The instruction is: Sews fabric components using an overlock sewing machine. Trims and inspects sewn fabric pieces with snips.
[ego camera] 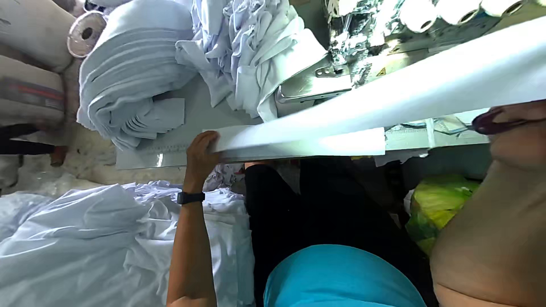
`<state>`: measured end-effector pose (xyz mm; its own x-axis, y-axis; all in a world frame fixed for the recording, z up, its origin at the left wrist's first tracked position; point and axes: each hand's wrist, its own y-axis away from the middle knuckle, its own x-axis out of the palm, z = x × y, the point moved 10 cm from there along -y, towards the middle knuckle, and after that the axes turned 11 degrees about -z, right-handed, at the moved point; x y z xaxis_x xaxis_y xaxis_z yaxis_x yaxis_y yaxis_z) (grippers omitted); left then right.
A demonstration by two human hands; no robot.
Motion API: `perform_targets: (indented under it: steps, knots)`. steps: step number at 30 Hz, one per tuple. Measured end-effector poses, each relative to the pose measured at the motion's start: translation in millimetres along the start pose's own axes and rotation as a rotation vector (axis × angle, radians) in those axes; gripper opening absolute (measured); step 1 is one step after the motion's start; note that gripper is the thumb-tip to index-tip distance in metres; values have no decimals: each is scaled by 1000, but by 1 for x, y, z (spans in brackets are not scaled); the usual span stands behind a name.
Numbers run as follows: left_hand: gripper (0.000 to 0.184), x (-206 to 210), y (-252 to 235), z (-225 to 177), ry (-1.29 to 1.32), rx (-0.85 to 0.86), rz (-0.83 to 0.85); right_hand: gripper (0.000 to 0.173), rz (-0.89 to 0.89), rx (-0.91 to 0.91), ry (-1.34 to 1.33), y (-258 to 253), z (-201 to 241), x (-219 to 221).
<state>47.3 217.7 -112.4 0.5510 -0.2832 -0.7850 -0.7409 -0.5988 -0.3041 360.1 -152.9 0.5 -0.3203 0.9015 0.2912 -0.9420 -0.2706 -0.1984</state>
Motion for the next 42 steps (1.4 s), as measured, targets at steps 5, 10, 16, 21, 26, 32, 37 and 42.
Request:
perform_targets:
  steps: [5, 10, 16, 21, 26, 32, 37, 42]
  knots:
    - [25, -95, -10, 60, 776, -371, -692, 19, 69, -163, 287, 13, -19, 14]
    - [36, -148, 12, 29, 1417, -14, -587, 23, 447, -351, 705, 49, -42, 65]
    - [5, -8, 2, -192, 883, 160, -24, 33, 725, -332, 304, 83, -28, 116]
    - [8, 58, -2, -216, 975, 2, 57, 23, 694, -441, 358, 87, -19, 118]
    - [6, 60, -10, -219, 1169, -115, -36, 9, 622, -409, 350, 76, -16, 100]
    - [7, 54, -10, -212, 1264, -156, -176, 5, 436, -236, 141, 62, -22, 71]
    - [6, 54, -6, -206, 1272, -156, -257, 8, 371, -180, 56, 62, -28, 69]
    - [8, 61, 1, -197, 1316, -202, -298, 13, 318, -203, 101, 62, -29, 69]
